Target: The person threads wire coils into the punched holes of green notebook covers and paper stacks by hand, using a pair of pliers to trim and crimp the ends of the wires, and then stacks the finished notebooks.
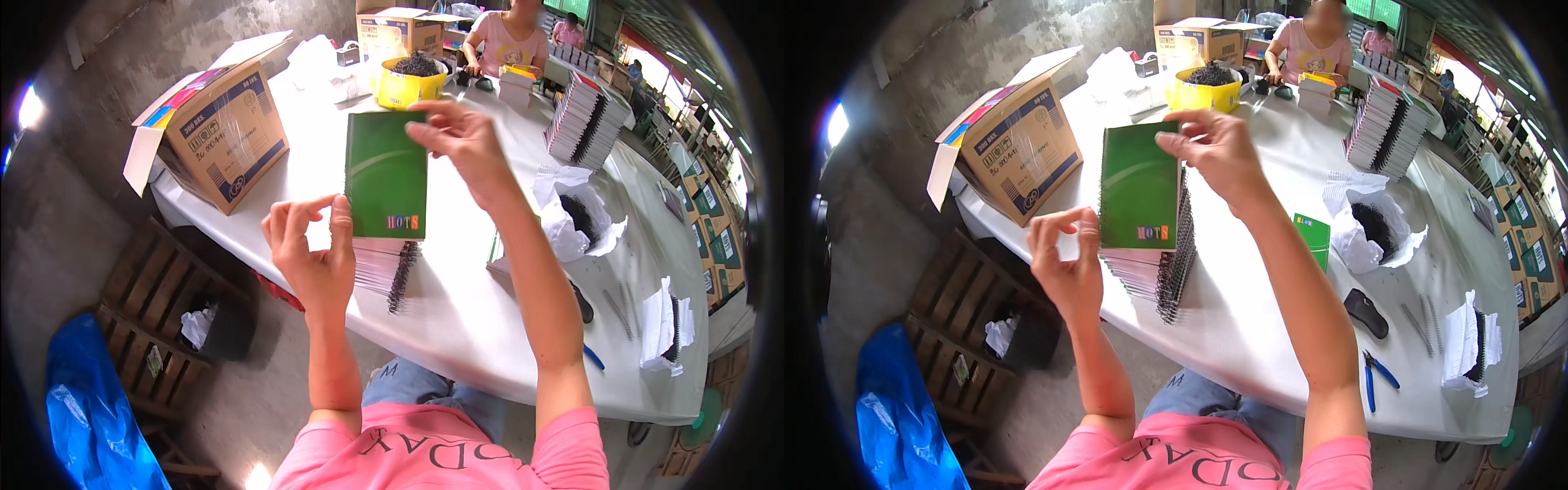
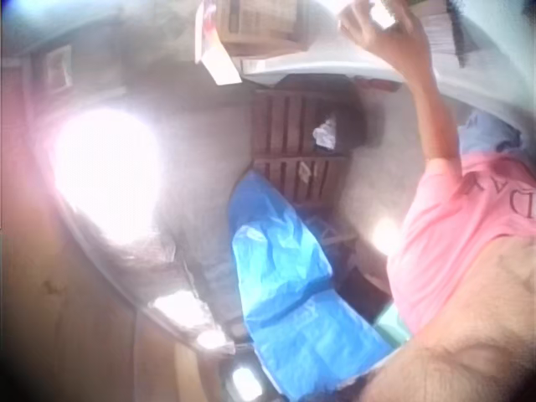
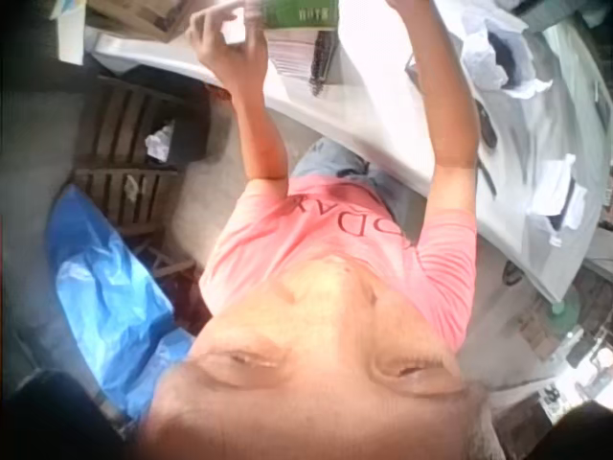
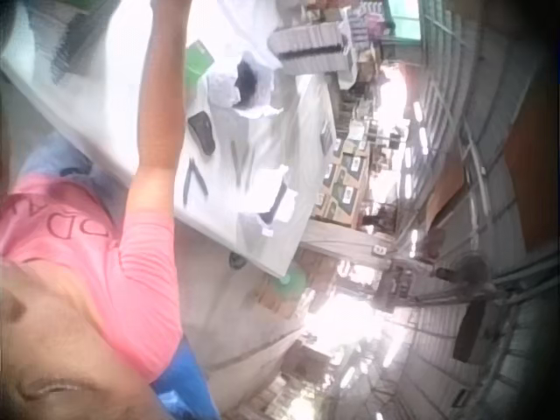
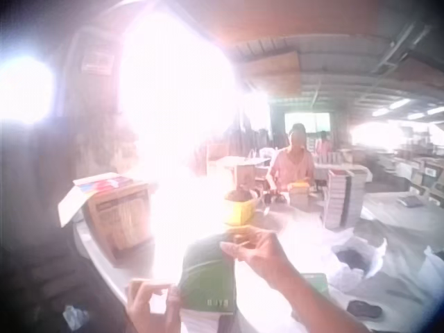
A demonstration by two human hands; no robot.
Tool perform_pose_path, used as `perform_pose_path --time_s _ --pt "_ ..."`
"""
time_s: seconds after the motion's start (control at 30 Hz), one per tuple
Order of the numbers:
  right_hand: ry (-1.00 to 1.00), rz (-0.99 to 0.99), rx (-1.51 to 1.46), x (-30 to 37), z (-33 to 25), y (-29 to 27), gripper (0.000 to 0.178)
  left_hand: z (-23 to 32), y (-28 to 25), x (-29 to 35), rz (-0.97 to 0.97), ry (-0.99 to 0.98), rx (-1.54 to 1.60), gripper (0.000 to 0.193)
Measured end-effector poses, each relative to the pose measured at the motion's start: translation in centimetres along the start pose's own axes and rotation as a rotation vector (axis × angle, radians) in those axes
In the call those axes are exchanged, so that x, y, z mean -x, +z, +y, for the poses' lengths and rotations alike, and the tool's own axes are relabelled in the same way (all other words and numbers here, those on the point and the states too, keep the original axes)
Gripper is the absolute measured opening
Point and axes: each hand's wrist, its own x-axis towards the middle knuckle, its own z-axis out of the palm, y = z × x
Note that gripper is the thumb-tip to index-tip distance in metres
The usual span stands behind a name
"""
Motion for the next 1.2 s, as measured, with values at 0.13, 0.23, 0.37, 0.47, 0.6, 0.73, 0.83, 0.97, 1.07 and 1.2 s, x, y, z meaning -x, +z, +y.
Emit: perform_pose_path --time_s 0.13,0.23,0.37,0.47,0.6,0.73,0.83,0.97,1.07,1.2 --pt "0.071 -0.054 0.81 0.1 4.0 2.2 0.037 -3.9 2.7 1.6 0.029 -0.165 0.338 0.027" --pt "-0.013 0.023 0.597 0.9 5.0 2.6 0.037 -4.2 3.3 2.1 -0.01 -0.273 0.511 0.046" --pt "0.039 -0.15 0.34 0.7 5.2 2.6 0.037 -5.9 3.9 2.2 -0.026 -0.235 0.506 0.061" --pt "0.035 -0.048 0.276 1.7 5.8 0.7 0.045 -6.0 3.8 2.6 0.027 -0.131 0.377 0.083" --pt "0.319 0.261 0.826 8.5 7.9 -11.0 0.069 -5.0 0.5 3.0 0.349 -0.03 0.245 0.07" --pt "0.785 0.212 0.791 15.5 11.1 -15.5 0.072 -0.3 -0.5 5.7 0.441 0.225 0.481 0.037" --pt "0.829 0.276 0.425 17.0 12.6 -15.7 0.07 2.7 1.6 7.0 0.222 0.496 0.551 0.03" --pt "0.644 0.314 0.771 16.7 12.1 -15.6 0.062 5.3 3.8 9.0 -0.179 0.405 0.676 0.019" --pt "0.426 0.483 0.898 16.7 10.2 -13.7 0.05 6.2 6.7 9.7 -0.313 0.459 0.66 0.019" --pt "0.317 0.373 0.719 20.2 5.9 -11.1 0.043 7.6 8.6 11.6 -0.542 0.494 0.486 0.043"
